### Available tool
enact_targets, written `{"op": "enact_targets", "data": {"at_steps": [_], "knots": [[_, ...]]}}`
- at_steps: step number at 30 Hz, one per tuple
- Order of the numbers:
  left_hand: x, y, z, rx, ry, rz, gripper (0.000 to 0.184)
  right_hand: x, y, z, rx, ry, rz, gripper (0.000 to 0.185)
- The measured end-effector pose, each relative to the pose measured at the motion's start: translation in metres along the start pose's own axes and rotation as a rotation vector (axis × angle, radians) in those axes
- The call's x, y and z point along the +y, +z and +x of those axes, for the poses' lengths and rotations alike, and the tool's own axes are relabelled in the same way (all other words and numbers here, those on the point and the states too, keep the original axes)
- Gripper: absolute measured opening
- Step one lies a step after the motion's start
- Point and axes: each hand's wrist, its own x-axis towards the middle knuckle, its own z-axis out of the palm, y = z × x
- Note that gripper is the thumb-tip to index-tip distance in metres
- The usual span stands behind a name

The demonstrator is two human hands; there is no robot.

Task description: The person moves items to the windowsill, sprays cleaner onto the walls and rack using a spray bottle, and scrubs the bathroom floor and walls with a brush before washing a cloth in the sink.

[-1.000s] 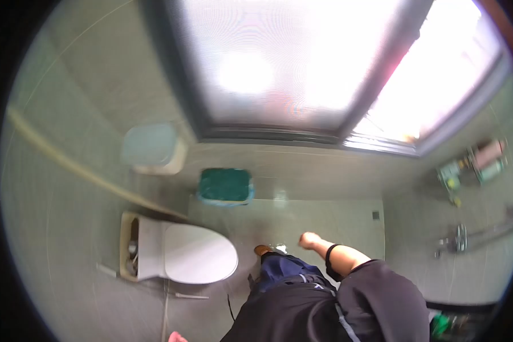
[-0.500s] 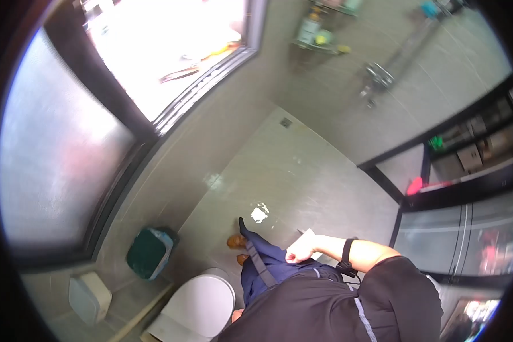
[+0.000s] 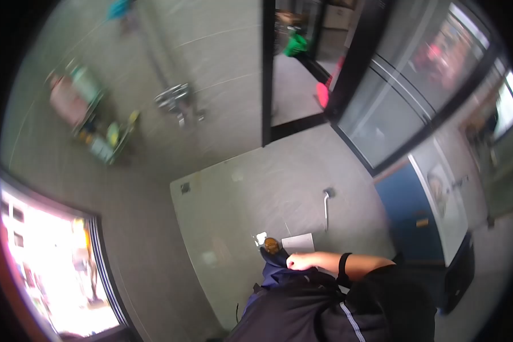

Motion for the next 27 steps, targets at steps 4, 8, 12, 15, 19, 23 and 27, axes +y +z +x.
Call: {"op": "enact_targets", "data": {"at_steps": [4,8,12,15,19,23,27], "knots": [[0.123,-0.052,0.023,-0.054,0.089,0.224,0.032,0.027,-0.046,-0.018,0.121,0.064,0.17,0.017],[0.23,-0.076,0.046,-0.147,0.151,0.419,0.031,0.044,-0.054,-0.066,0.191,0.141,0.359,0.027],[0.325,-0.095,0.068,-0.277,0.181,0.647,0.03,0.068,0.009,-0.086,0.582,0.414,0.657,0.025],[0.378,-0.113,0.083,-0.405,0.171,0.8,0.029,0.073,0.067,-0.081,0.685,0.59,0.897,0.025],[0.439,-0.138,0.117,-0.606,0.17,0.984,0.028,0.026,0.077,-0.057,0.723,0.709,1.157,0.028],[0.47,-0.158,0.162,-0.76,0.194,1.089,0.027,-0.027,0.051,-0.025,0.913,0.734,1.147,0.03],[0.484,-0.145,0.198,-0.741,0.214,1.106,0.026,-0.027,0.069,-0.024,0.894,0.601,1.3,0.027]]}}
